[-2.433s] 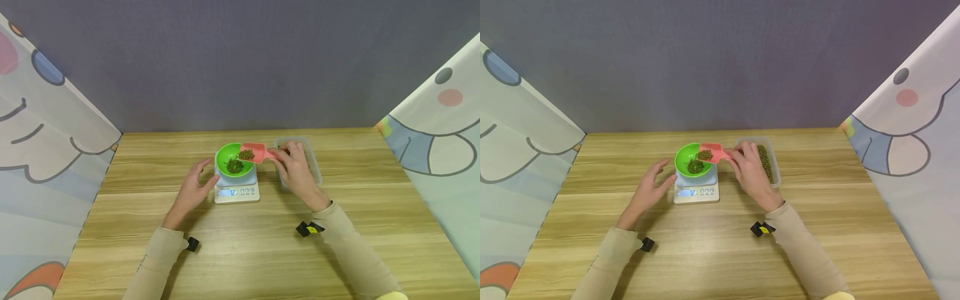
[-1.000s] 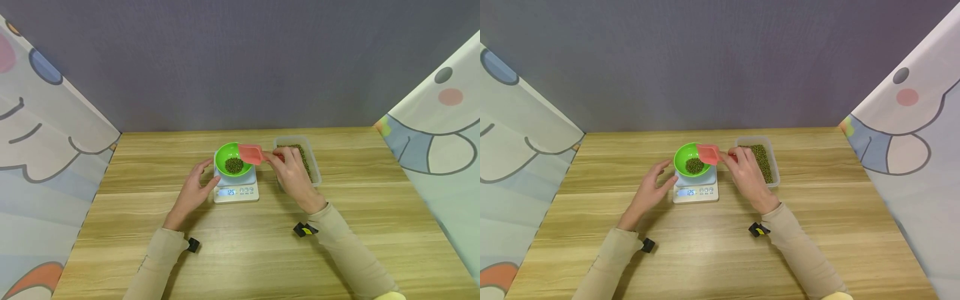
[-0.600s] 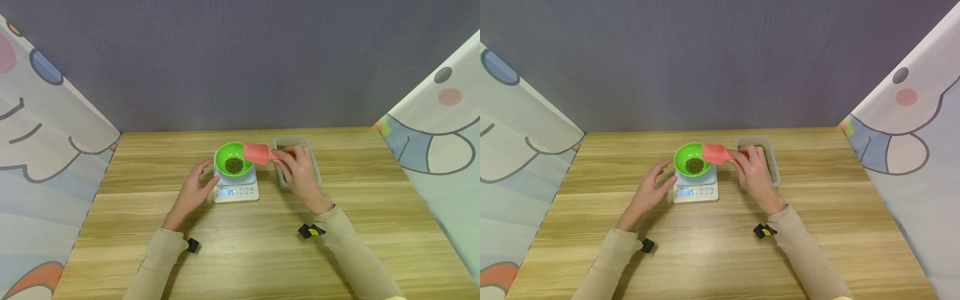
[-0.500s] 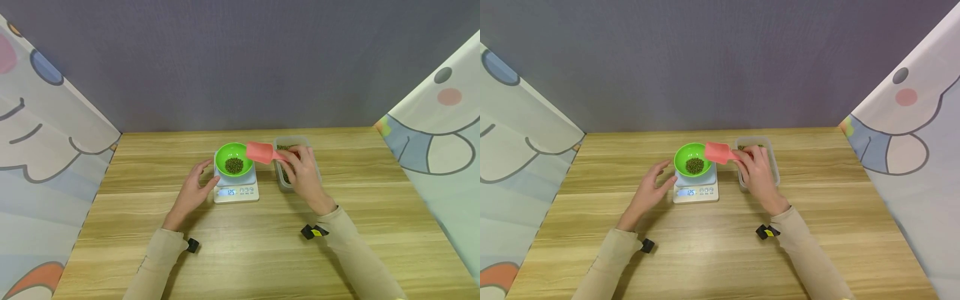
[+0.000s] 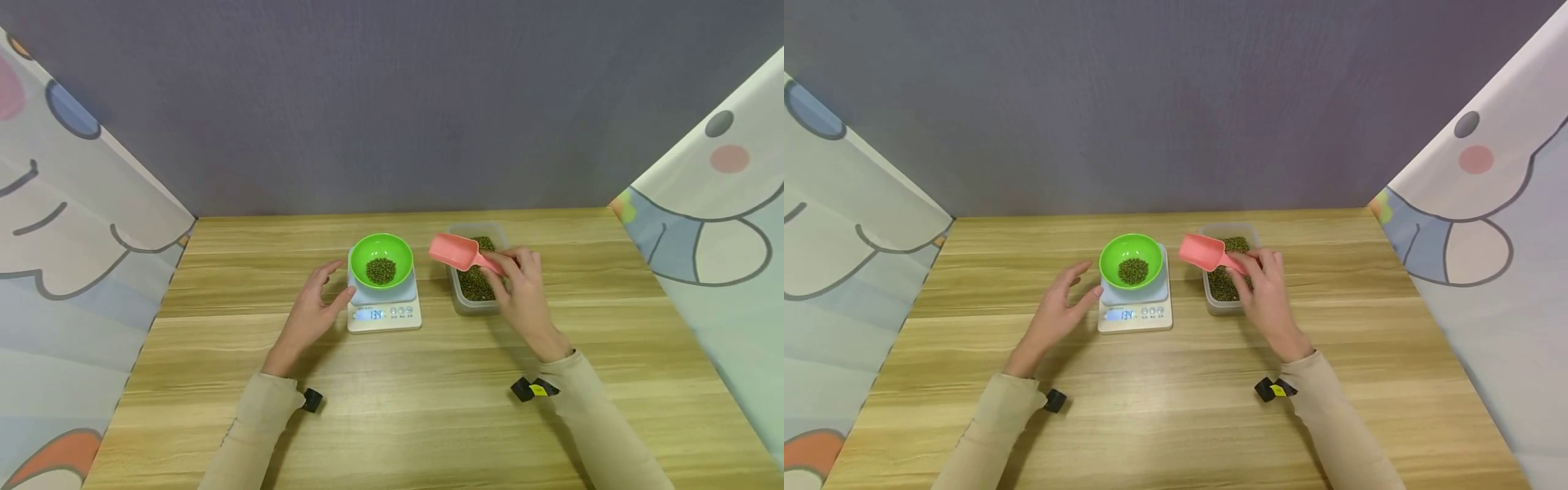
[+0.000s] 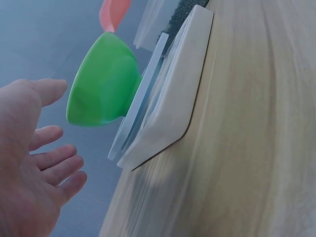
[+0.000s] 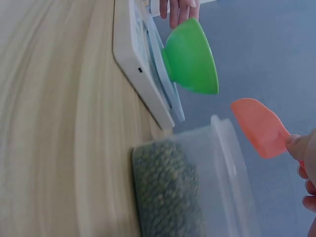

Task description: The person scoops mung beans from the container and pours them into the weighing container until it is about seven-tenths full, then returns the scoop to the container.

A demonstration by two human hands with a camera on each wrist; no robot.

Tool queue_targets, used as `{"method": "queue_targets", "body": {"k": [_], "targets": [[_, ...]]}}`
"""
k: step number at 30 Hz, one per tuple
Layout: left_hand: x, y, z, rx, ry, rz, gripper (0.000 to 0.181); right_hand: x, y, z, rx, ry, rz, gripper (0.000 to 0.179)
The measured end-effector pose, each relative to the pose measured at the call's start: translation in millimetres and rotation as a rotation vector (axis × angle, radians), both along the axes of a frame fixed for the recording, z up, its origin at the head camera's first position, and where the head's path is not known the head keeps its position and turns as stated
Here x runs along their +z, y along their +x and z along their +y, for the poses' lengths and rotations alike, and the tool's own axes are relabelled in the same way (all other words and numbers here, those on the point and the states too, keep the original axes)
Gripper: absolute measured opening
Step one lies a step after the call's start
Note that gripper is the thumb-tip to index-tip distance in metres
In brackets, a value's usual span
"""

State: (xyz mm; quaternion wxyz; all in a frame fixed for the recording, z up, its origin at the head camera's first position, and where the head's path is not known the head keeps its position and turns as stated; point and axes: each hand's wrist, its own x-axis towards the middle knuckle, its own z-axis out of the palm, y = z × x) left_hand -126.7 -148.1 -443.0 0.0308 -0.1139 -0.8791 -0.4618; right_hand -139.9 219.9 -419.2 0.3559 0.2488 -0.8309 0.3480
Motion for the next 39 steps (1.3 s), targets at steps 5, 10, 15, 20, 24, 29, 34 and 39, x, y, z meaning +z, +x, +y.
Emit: {"method": "queue_targets", "body": {"k": [5, 10, 15, 20, 24, 29, 34, 39], "targets": [[-0.2, -0.2, -0.5, -0.007, 0.003, 0.01, 0.063, -6.1, 3.0, 10, -0.041, -0.013, -0.004, 0.05], [0.0, 0.1, -0.4, -0.006, 0.003, 0.011, 0.062, -11.0, 4.8, 19, -0.075, -0.025, -0.005, 0.051], [1.0, 0.3, -0.4, -0.003, 0.001, 0.003, 0.062, -14.5, 6.8, 26, -0.085, -0.028, -0.017, 0.036], [-0.3, -0.1, -0.5, -0.003, -0.003, 0.003, 0.063, -15.8, 9.2, 31, -0.102, 0.009, -0.055, 0.026], [0.1, 0.0, -0.1, 0.002, -0.005, 0.008, 0.062, -16.8, 10.3, 32, -0.128, 0.01, -0.07, 0.031], [0.1, 0.5, -0.1, 0.01, -0.009, 0.009, 0.063, -19.1, 11.7, 34, -0.144, 0.007, -0.083, 0.033], [-0.9, 0.4, -0.3, 0.01, -0.014, 0.009, 0.063, -21.9, 12.6, 36, -0.149, 0.014, -0.1, 0.028], [-0.8, 0.1, -0.3, 0.006, -0.013, 0.005, 0.064, -22.8, 13.2, 39, -0.158, 0.037, -0.135, 0.027]]}}
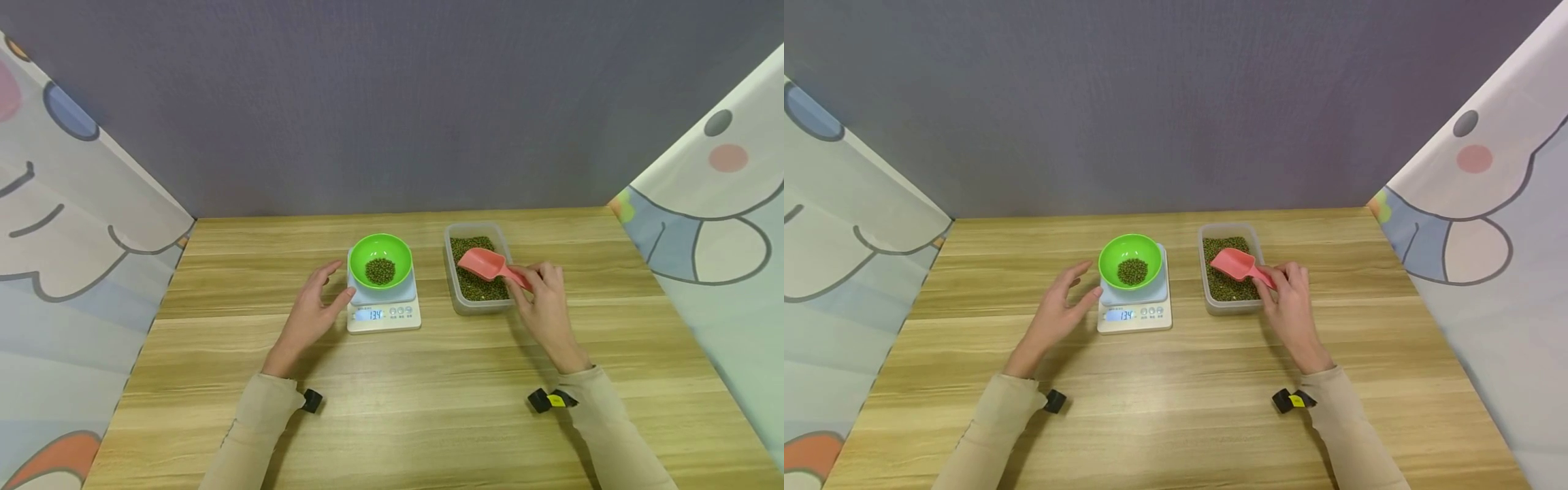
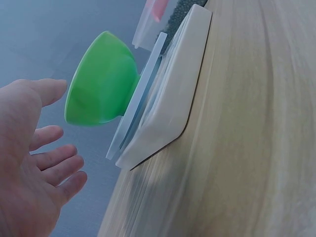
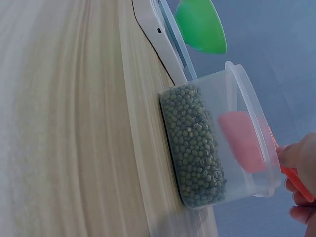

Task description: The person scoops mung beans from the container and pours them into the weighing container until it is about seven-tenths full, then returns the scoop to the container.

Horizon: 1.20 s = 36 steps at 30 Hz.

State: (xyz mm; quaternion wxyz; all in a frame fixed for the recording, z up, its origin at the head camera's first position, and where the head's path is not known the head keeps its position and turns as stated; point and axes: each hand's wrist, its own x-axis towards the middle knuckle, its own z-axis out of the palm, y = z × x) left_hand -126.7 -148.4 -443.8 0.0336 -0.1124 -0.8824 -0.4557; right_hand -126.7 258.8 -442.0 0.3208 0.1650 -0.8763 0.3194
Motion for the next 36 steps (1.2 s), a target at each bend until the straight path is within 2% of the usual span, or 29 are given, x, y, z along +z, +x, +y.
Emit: {"method": "queue_targets", "body": {"k": [20, 36], "targets": [[0.9, -0.5, 0.4, -0.002, 0.004, -0.016, 0.064, 0.8, -0.1, -0.5, -0.018, 0.056, -0.111, 0.022], [1.0, 0.9, 0.0, -0.002, -0.001, -0.015, 0.063, 2.7, -5.4, -7.1, -0.01, 0.09, -0.1, 0.023]]}}
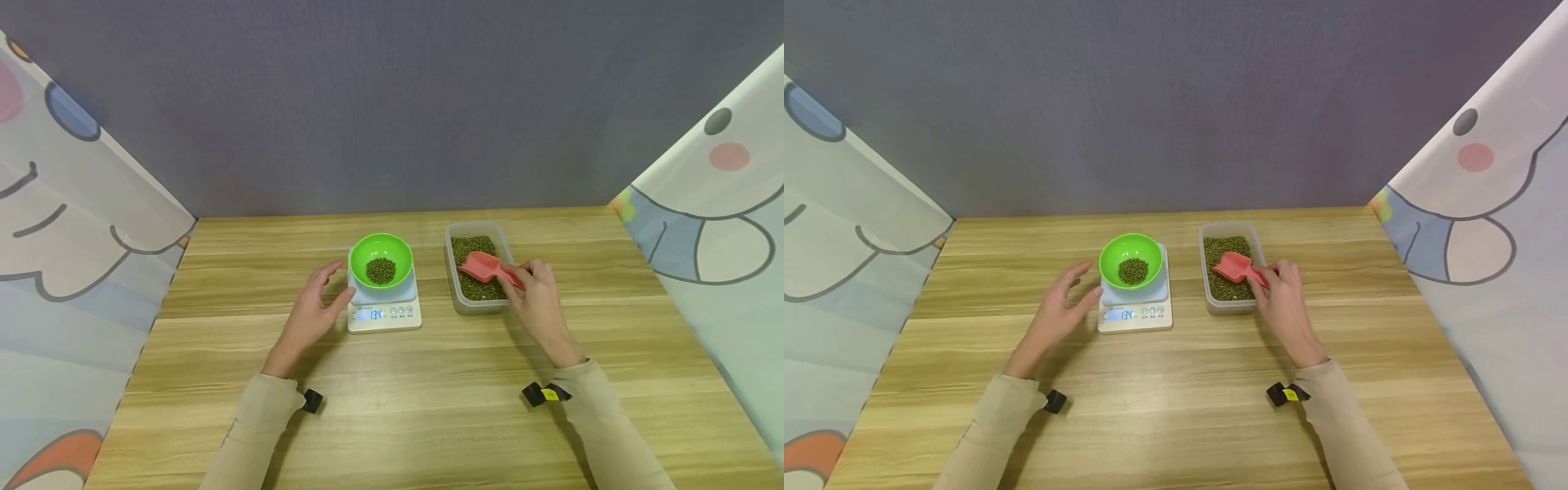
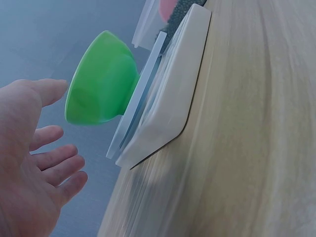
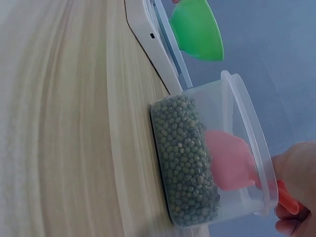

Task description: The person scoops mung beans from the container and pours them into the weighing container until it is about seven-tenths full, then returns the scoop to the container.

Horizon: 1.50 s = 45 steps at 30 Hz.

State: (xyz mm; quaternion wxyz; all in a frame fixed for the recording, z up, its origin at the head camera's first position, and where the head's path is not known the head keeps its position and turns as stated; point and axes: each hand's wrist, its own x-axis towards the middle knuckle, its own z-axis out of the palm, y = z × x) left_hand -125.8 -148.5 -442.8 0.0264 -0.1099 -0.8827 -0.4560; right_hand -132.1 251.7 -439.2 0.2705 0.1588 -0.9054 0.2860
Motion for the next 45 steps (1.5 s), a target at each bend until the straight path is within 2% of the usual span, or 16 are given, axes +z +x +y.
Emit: {"method": "queue_targets", "body": {"k": [11, 27, 36, 45], "targets": [[-1.3, -0.9, -0.3, -0.013, 0.005, 0.029, 0.063, -0.5, -5.5, -7, -0.006, 0.007, 0.009, 0.021], [-2.5, -1.4, -2.4, -0.008, 0.006, 0.033, 0.063, -1.2, -12.4, -14, -0.031, 0.007, 0.013, 0.021], [-2.0, -1.1, -0.1, -0.01, 0.006, 0.008, 0.064, 1.5, -12.5, -15, -0.044, -0.018, -0.044, 0.023], [-0.8, -0.1, 0.0, -0.007, 0.009, 0.0, 0.064, 5.1, -15.3, -19, -0.049, 0.033, -0.056, 0.021]]}}
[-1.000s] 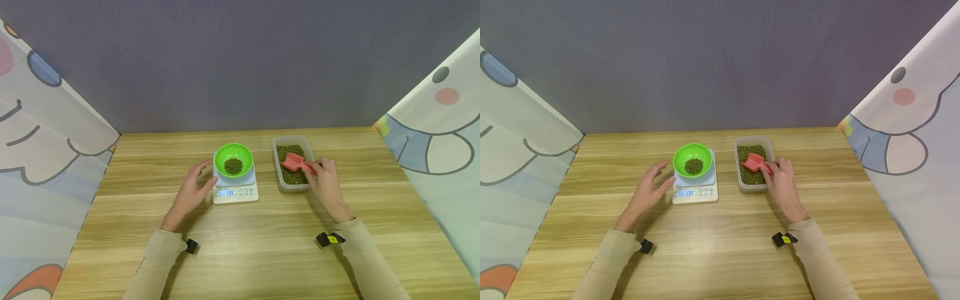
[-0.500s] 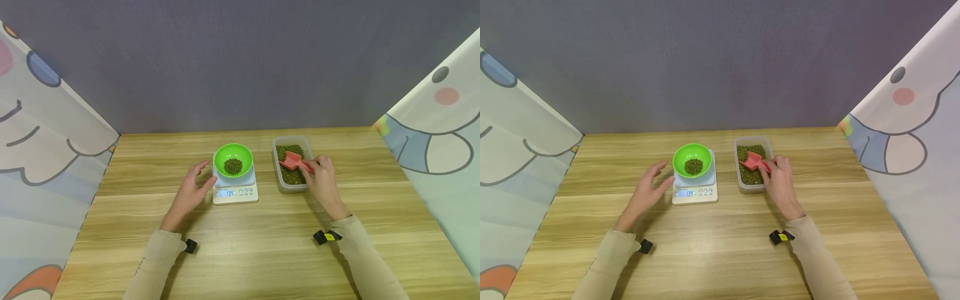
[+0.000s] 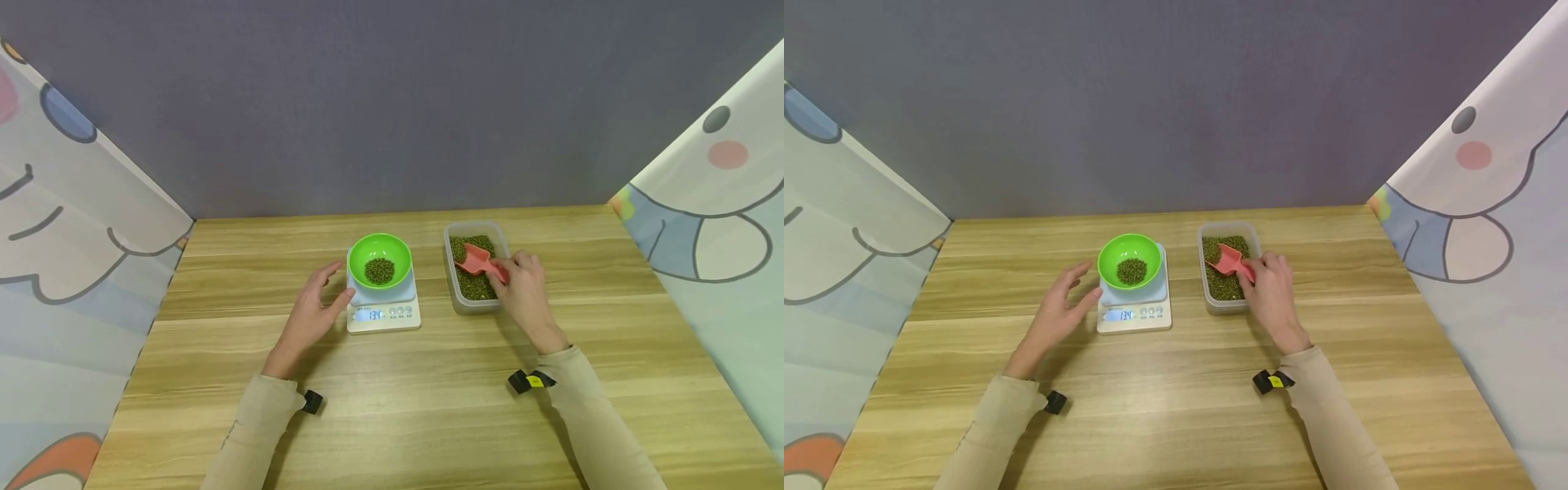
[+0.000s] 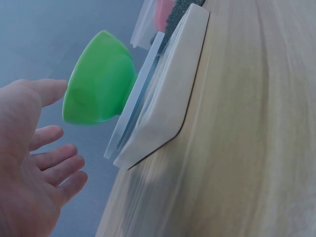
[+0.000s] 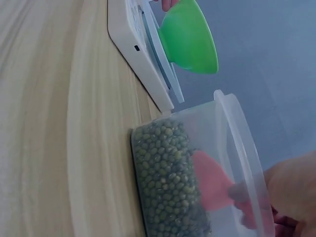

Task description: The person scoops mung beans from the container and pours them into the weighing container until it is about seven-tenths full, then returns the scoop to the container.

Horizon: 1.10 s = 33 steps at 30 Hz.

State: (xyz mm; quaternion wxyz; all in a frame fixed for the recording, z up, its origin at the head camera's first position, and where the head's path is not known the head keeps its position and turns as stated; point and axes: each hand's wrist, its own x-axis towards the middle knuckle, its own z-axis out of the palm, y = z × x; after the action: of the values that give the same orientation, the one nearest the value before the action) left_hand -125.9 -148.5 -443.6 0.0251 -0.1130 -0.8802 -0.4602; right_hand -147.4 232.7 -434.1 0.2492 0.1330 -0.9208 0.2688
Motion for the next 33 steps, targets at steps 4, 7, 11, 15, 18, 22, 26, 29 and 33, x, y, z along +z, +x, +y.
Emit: {"method": "queue_targets", "body": {"k": [4, 7, 11, 15, 18, 22, 26, 29, 33], "targets": [[0.0, -0.2, -0.1, 0.002, -0.003, 0.0, 0.064, 0.5, 0.4, -1, 0.01, 0.012, -0.038, 0.021], [-1.3, -0.7, -0.1, -0.004, -0.005, 0.005, 0.064, 0.3, 1.3, -1, 0.012, 0.0, -0.058, 0.022], [-2.1, -0.9, -0.4, -0.007, -0.006, 0.013, 0.064, -0.5, 2.7, 0, 0.01, -0.023, -0.058, 0.022], [-2.5, -0.9, -0.7, -0.004, -0.006, 0.017, 0.064, -0.8, 4.4, 0, 0.001, -0.044, -0.06, 0.022], [-3.5, -1.1, -0.6, -0.004, -0.01, 0.017, 0.064, -0.5, 6.1, 0, -0.009, -0.061, -0.068, 0.022], [-4.0, -0.9, -0.6, -0.002, -0.012, 0.013, 0.064, 0.5, 8.1, 0, -0.017, -0.08, -0.074, 0.023], [-3.4, -0.6, -0.9, -0.001, -0.007, 0.016, 0.063, 1.2, 9.9, 1, -0.022, -0.094, -0.073, 0.022], [-4.2, -0.7, -1.6, -0.002, -0.005, 0.019, 0.063, 1.5, 11.8, 2, -0.025, -0.101, -0.066, 0.023], [-5.8, -0.7, -2.5, 0.0, -0.008, 0.01, 0.064, 1.7, 13.5, 4, -0.029, -0.105, -0.065, 0.023]]}}
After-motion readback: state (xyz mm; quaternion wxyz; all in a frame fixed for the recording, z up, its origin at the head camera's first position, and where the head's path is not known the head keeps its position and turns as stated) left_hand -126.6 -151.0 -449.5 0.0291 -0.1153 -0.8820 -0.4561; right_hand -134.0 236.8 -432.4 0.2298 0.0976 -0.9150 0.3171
